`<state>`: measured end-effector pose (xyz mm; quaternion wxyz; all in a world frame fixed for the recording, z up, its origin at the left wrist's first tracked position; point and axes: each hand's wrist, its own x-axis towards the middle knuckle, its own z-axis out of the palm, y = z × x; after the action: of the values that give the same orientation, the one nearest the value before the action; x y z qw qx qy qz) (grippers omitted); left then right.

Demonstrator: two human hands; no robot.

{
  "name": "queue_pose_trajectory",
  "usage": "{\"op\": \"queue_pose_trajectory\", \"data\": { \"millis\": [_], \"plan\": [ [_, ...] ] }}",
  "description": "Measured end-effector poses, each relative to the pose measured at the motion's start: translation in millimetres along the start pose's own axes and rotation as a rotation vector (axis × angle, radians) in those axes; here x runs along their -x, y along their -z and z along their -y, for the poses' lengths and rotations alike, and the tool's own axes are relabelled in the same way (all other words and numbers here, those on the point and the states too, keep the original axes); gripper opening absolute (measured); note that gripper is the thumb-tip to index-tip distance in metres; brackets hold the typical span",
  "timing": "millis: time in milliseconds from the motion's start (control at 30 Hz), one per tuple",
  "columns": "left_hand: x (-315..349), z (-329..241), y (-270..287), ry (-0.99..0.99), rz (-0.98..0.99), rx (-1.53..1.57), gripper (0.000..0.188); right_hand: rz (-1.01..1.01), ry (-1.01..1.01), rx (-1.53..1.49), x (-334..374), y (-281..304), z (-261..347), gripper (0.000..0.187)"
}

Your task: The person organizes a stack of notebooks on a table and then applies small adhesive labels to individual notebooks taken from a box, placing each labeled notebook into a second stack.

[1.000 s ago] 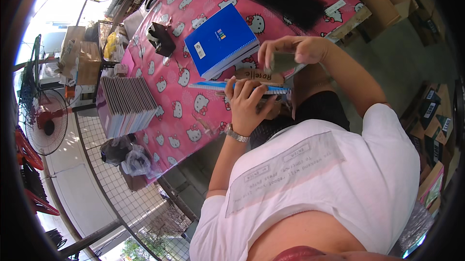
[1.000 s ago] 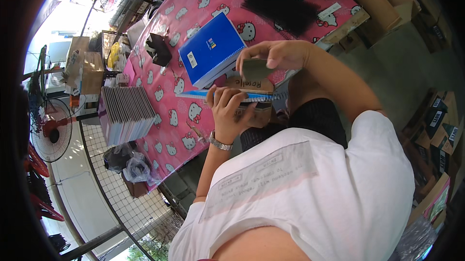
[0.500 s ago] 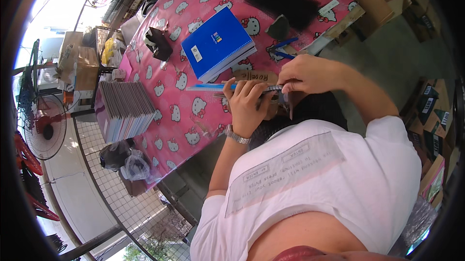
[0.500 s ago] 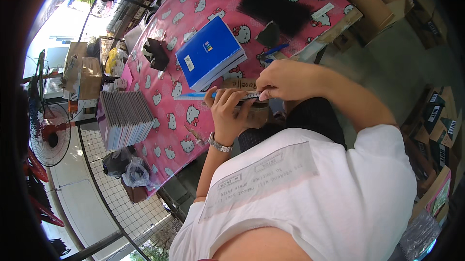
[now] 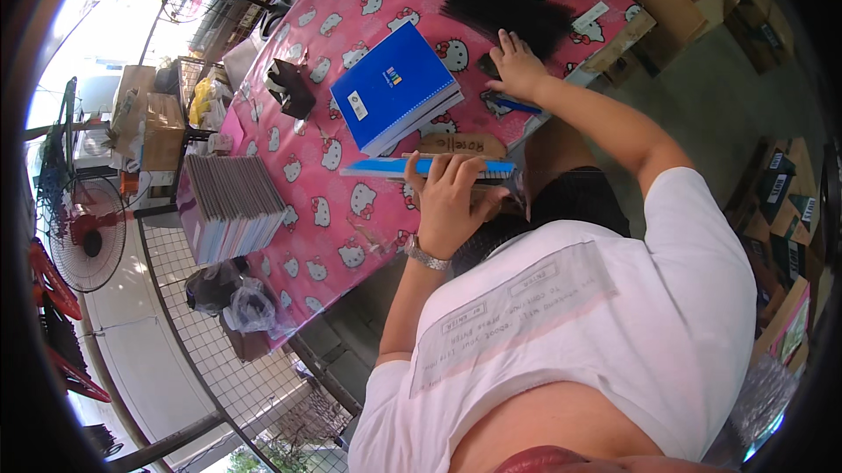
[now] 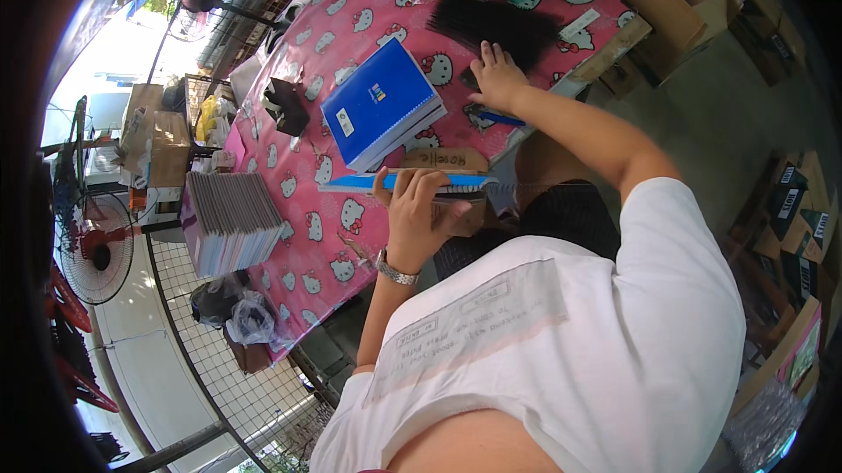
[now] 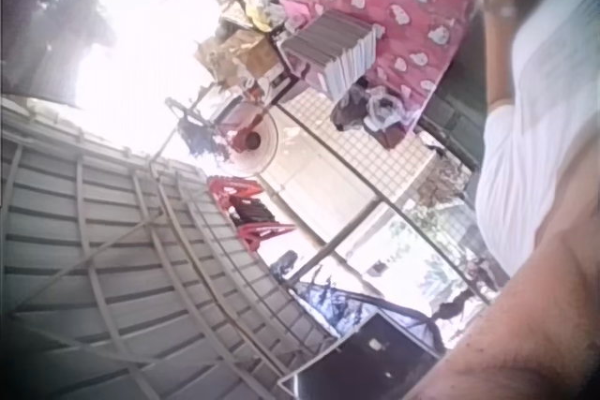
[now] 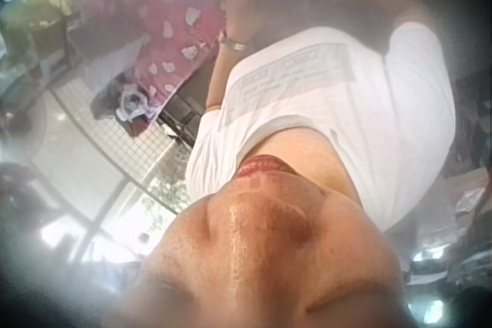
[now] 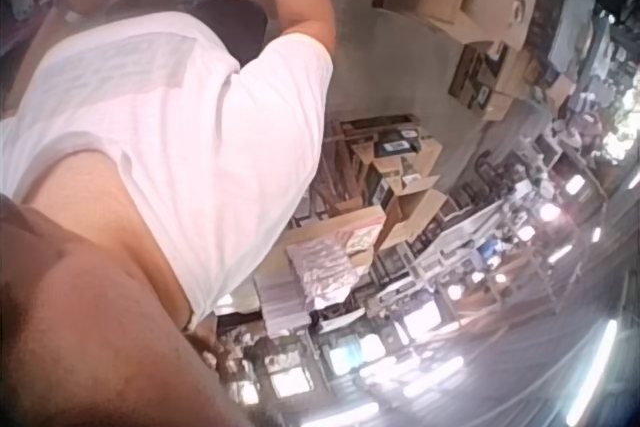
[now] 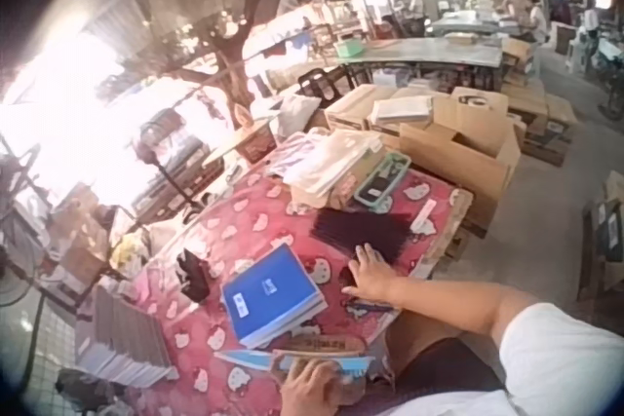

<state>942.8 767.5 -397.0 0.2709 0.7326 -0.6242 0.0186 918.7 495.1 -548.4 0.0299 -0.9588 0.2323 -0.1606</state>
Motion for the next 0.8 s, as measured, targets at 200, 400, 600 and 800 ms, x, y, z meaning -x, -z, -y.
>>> {"op": "queue_pose_trajectory", "data": {
  "millis": [200, 400, 600, 800],
  "plan": [
    [12, 7, -2, 0.008, 0.026, -0.055, 0.016, 0.219, 0.077, -0.378, -9, 52, 16, 0.053],
    [18, 27, -2, 0.109, -0.141, -0.11, 0.028, 1.032, 0.409, -1.59, 30, 143, 34, 0.058],
    [15, 35, -10, 0.068, -0.183, -0.07, 0.035, 1.002, 0.409, -1.577, 30, 150, 30, 0.053],
    [18, 34, -9, 0.097, -0.184, -0.065, 0.036, 1.157, 0.487, -1.734, 23, 154, 35, 0.052]
  ]
}}
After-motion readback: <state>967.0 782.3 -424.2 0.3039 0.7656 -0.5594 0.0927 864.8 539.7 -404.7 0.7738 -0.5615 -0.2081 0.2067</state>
